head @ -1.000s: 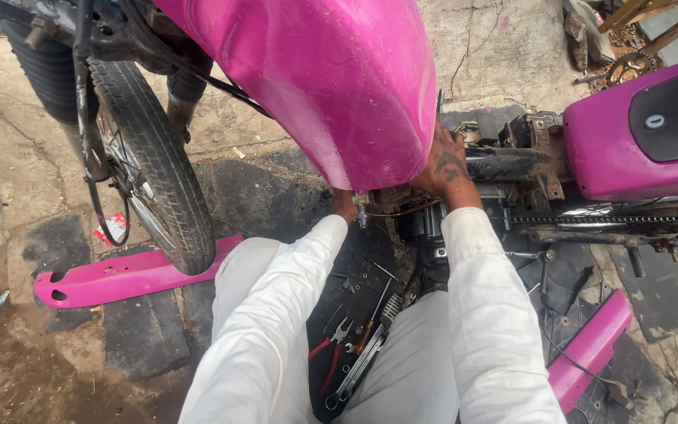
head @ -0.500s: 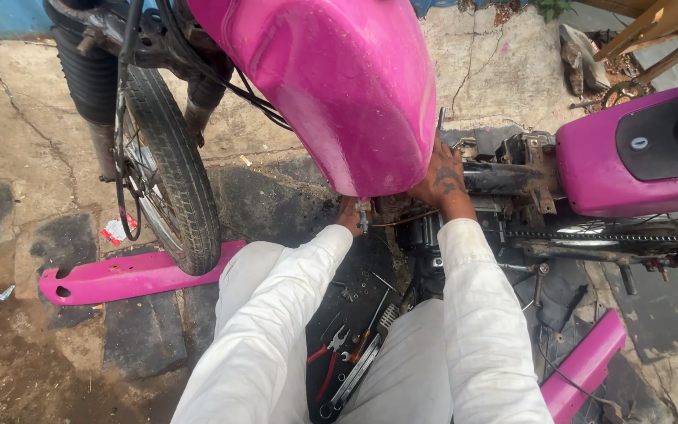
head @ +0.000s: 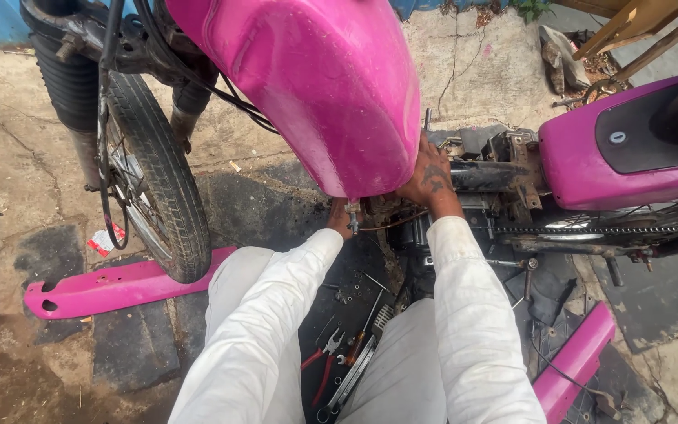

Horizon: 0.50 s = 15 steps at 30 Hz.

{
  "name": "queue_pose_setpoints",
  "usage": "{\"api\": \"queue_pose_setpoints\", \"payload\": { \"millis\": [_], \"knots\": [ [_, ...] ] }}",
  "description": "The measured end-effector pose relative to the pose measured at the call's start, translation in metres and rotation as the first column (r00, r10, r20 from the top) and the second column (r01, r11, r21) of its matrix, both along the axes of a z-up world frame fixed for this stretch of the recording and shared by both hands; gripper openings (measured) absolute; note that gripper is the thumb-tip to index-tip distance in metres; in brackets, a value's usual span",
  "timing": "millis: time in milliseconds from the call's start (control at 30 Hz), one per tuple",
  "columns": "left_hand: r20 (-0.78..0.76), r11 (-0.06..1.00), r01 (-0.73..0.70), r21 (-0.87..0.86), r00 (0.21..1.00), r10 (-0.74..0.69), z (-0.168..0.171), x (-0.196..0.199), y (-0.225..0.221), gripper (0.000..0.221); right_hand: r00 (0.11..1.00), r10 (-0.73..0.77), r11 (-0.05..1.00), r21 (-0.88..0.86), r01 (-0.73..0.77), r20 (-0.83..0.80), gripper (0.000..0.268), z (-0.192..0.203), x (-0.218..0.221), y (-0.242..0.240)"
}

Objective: Repairing and maintaining engine components and the fuel system on a motorcycle.

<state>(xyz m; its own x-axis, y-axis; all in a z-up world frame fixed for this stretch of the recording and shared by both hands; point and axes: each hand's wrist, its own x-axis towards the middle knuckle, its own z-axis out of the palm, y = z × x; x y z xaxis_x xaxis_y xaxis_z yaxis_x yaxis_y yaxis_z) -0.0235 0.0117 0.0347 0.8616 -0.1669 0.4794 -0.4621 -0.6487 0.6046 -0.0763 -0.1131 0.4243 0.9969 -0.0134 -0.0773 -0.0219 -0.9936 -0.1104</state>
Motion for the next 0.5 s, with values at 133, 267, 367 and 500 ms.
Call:
{"api": "queue_pose_setpoints", "payload": {
  "millis": [133, 267, 367, 500],
  "knots": [
    [0.061, 0.926, 0.141, 0.349, 0.983, -0.173, -0.021, 0.029, -0.001, 0.060, 0.999, -0.015, 0.999, 0.040, 0.014, 0.040, 0.113, -0.001, 0.003, -0.002],
    [0.210, 0.773, -0.019, 0.634, 0.966, -0.148, -0.024, 0.046, -0.010, 0.067, 0.998, 0.015, 0.999, 0.039, -0.017, 0.067, 0.107, 0.010, 0.010, -0.003],
    [-0.382, 0.969, 0.018, -0.246, 0.917, -0.115, -0.014, 0.028, -0.012, 0.054, 0.999, 0.001, 0.999, 0.052, -0.003, 0.032, 0.110, 0.020, -0.007, 0.009],
    [-0.435, 0.709, -0.003, -0.705, 0.791, -0.429, -0.007, 0.027, -0.010, 0.043, 0.998, 0.009, 0.998, 0.067, -0.013, 0.059, 0.113, 0.018, -0.005, 0.008]
  ]
}}
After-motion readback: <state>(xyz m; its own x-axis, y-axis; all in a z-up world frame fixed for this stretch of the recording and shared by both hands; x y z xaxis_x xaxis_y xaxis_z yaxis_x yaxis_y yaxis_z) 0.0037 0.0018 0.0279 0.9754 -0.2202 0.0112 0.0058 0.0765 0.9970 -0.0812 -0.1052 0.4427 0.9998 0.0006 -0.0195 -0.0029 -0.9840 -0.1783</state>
